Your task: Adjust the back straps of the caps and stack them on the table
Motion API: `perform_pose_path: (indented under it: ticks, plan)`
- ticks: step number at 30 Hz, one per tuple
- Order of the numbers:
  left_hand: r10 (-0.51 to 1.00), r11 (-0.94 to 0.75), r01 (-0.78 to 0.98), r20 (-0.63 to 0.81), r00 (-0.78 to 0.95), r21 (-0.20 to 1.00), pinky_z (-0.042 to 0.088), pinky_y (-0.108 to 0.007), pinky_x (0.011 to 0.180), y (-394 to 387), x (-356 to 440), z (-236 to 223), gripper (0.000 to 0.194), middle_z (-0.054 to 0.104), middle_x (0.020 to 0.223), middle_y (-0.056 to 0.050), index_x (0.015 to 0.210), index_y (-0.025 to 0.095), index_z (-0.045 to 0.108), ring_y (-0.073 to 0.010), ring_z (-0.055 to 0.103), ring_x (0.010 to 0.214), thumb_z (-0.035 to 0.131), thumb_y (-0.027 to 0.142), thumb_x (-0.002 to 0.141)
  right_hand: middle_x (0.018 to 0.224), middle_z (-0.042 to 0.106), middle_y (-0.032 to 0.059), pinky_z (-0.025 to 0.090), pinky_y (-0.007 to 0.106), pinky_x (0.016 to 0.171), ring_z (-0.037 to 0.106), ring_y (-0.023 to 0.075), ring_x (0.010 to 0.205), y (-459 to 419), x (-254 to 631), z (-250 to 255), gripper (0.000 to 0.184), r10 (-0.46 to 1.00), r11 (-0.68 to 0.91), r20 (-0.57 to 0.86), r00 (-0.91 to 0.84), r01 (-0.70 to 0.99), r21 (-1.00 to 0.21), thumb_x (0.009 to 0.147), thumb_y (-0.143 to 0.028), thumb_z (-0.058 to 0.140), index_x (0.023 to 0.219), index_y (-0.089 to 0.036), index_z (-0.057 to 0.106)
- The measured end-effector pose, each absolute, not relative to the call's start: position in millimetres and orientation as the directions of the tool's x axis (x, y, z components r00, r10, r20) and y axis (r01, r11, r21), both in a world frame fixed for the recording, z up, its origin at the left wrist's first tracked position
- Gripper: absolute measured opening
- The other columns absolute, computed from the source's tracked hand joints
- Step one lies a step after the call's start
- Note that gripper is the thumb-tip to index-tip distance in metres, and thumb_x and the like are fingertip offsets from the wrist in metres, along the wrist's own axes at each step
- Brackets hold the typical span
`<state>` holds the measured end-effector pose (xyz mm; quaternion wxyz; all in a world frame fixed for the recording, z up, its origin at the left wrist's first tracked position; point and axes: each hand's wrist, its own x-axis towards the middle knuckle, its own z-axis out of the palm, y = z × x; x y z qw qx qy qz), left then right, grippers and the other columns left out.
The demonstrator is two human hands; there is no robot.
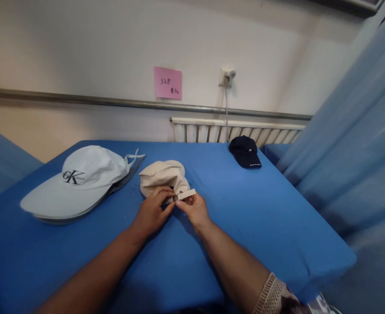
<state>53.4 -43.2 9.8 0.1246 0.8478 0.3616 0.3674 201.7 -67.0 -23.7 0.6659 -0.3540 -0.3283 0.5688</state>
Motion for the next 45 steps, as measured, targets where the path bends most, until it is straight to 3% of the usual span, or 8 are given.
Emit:
perform_pose_path:
  ticks: [7,13,21,27,45]
  plan:
    - [0.722,-0.690,0.535,0.512,0.465,0.487,0.053,-0.039,0.089,-40.6,53.9,7.6,0.013,0.063,0.109,-0.009,0.099,0.019,0.063,-0.0222,0.063,0.101,0.058,0.023,0.088,0.071,0.067,-0.0002,0.050,0.031,0.070,0.060,0.0139,0.066,-64.1,199.6,-25.4,0.027,0.981,0.104,0.015,0.193,-0.464,-0.880,0.057,-0.027,0.084,0.076,-0.020,0.067]
    - [0.719,-0.694,0.541,0.505,0.478,0.475,0.053,-0.039,0.088,-37.8,52.7,5.0,0.015,0.063,0.108,-0.008,0.100,0.019,0.064,-0.0224,0.062,0.102,0.058,0.026,0.088,0.069,0.067,0.0000,0.047,0.028,0.061,0.056,0.0120,0.060,-64.0,200.4,-28.5,0.030,0.976,0.094,-0.003,0.219,-0.431,-0.897,0.058,-0.032,0.086,0.076,-0.019,0.066]
    - [0.715,-0.699,0.523,0.490,0.498,0.488,0.052,-0.038,0.088,-41.6,54.9,8.8,0.013,0.062,0.109,-0.007,0.098,0.020,0.063,-0.0221,0.061,0.102,0.059,0.026,0.088,0.065,0.067,0.0025,0.042,0.024,0.054,0.058,0.0115,0.055,-67.5,206.7,-28.3,0.040,0.978,-0.055,-0.144,0.148,-0.485,-0.873,0.070,-0.053,0.078,0.077,-0.015,0.069]
    - [0.720,-0.693,0.494,0.482,0.499,0.525,0.051,-0.038,0.090,-42.2,56.6,8.0,0.021,0.062,0.110,-0.007,0.109,0.021,0.061,-0.0218,0.060,0.104,0.060,0.030,0.090,0.064,0.067,0.0019,0.041,0.023,0.051,0.056,0.0102,0.052,-66.2,206.1,-30.4,0.040,0.974,-0.055,-0.154,0.165,-0.487,-0.872,0.067,-0.051,0.080,0.077,-0.014,0.070]
    - [0.743,-0.669,0.547,0.452,0.493,0.504,0.050,-0.033,0.081,-39.2,56.3,5.3,0.012,0.063,0.102,-0.005,0.094,0.019,0.064,-0.0196,0.062,0.094,0.063,0.028,0.087,0.062,0.066,0.0010,0.041,0.024,0.053,0.054,0.0097,0.052,-68.3,204.1,-31.1,0.036,0.964,0.006,-0.116,0.240,-0.456,-0.890,0.065,-0.047,0.082,0.074,-0.014,0.070]
